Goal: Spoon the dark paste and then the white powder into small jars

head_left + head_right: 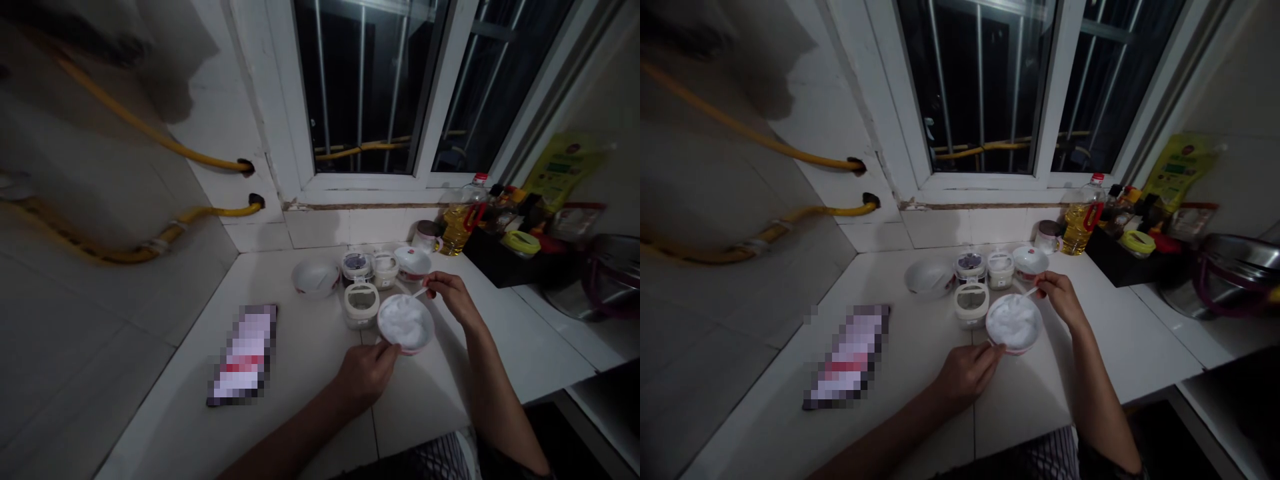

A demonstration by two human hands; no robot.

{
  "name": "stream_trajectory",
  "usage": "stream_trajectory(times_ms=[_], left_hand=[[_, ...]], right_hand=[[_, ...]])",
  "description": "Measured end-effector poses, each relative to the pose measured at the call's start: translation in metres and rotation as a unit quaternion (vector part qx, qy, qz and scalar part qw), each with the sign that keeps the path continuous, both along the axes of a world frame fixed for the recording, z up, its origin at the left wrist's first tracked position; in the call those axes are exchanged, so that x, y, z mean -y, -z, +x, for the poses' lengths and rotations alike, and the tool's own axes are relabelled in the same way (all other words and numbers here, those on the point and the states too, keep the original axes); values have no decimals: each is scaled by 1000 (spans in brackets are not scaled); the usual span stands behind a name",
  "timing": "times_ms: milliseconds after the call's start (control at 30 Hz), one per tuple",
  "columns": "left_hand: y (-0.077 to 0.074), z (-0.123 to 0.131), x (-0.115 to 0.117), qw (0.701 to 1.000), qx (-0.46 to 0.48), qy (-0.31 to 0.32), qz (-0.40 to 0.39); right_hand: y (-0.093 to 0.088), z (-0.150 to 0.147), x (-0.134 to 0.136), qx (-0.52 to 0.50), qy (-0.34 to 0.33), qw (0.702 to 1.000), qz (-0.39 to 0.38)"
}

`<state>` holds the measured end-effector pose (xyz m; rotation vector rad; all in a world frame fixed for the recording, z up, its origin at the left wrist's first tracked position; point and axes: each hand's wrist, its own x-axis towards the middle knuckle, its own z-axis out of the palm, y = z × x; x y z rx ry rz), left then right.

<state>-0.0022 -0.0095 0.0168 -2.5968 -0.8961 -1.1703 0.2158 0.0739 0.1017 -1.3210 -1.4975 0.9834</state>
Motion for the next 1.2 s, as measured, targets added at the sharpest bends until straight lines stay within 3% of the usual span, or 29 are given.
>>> stream_trajectory(times_ms=[533, 967, 1067, 1200], left_hand=[[-2, 1, 0, 1000, 16, 10, -2], [-1, 1, 0, 1000, 16, 13, 4], [-1, 0, 0, 1000, 11, 8, 3], [-1, 1, 0, 1000, -5, 3, -1]], right_hand=[[-2, 1, -4, -125, -8, 990, -66], [3, -11, -5, -142, -12, 986, -86], [4, -19, -2, -148, -11, 987, -65], [8, -37, 6, -101, -15, 994, 46]])
